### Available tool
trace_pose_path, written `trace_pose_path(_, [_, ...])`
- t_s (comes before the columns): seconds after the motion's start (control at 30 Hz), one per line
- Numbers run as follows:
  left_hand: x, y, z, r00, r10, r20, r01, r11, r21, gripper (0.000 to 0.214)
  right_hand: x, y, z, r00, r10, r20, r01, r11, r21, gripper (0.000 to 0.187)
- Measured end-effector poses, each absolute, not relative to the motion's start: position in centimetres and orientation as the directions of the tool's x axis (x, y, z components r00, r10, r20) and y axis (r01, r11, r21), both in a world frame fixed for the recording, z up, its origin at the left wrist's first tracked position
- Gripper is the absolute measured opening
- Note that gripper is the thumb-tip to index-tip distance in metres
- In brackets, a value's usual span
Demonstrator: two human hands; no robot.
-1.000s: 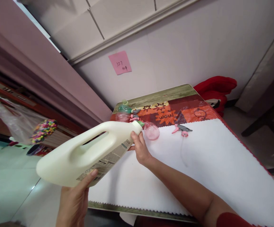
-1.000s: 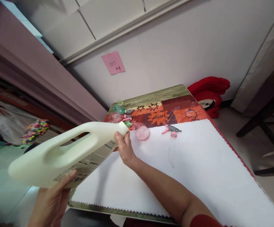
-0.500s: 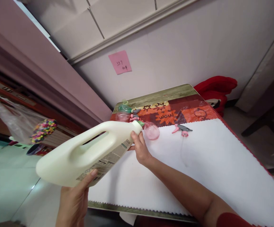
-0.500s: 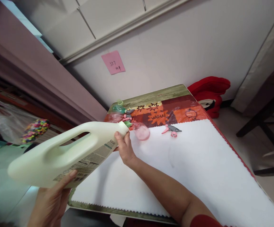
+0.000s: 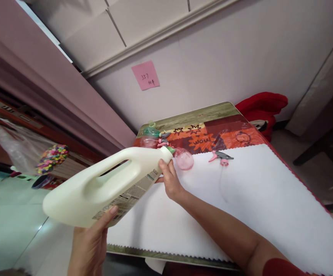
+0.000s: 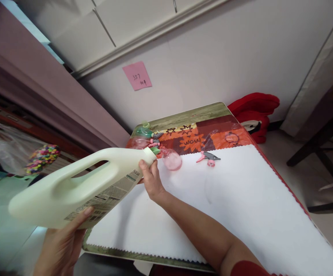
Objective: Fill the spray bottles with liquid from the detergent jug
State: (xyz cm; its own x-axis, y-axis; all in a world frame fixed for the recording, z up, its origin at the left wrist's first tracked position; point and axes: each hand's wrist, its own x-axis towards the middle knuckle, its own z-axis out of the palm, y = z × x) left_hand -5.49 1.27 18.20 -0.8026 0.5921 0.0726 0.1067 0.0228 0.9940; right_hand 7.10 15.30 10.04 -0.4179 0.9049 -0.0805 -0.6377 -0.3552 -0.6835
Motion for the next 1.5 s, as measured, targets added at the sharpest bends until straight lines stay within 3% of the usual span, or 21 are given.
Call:
trace_pose_path(0.73, [-5.6,1.3,17.9,-0.809,0.585,0.06,0.096,0.03,0.995,0.062,7.0,15.3,10.0,-0.389,0.916,-0.1,-0.624,-0.341,-0.703,0.06])
trace_pose_path(0.97, [-6.4,1.7,14.4,-0.786,0.615,-0.062,-0.098,-0.025,0.995,0.06,8.1,15.9,11.0,-0.258,0.966,0.035,-0.6,-0.132,-0.789,0.063])
trace_pose_path(1.17, [-7.1,2.1,8.5,-0.691,0.712,-0.121,-0.31,-0.141,0.94,0.061,9.0,15.7,12.2,-0.294,0.93,0.219,-0.535,0.03,-0.844,0.09])
trace_pose_path(1.3, [-7.7,2.1,5.2,-0.633,0.767,-0.102,-0.38,-0.193,0.905,0.059,8.2,15.0,11.8,-0.335,0.882,0.331,-0.538,0.109,-0.836,0.096])
trace_pose_path(1.5, [-7.5,2.4,3.5,-0.567,0.82,-0.075,-0.443,-0.227,0.867,0.055,7.0,14.5,10.0,-0.515,0.847,0.128,-0.273,-0.021,-0.962,0.094])
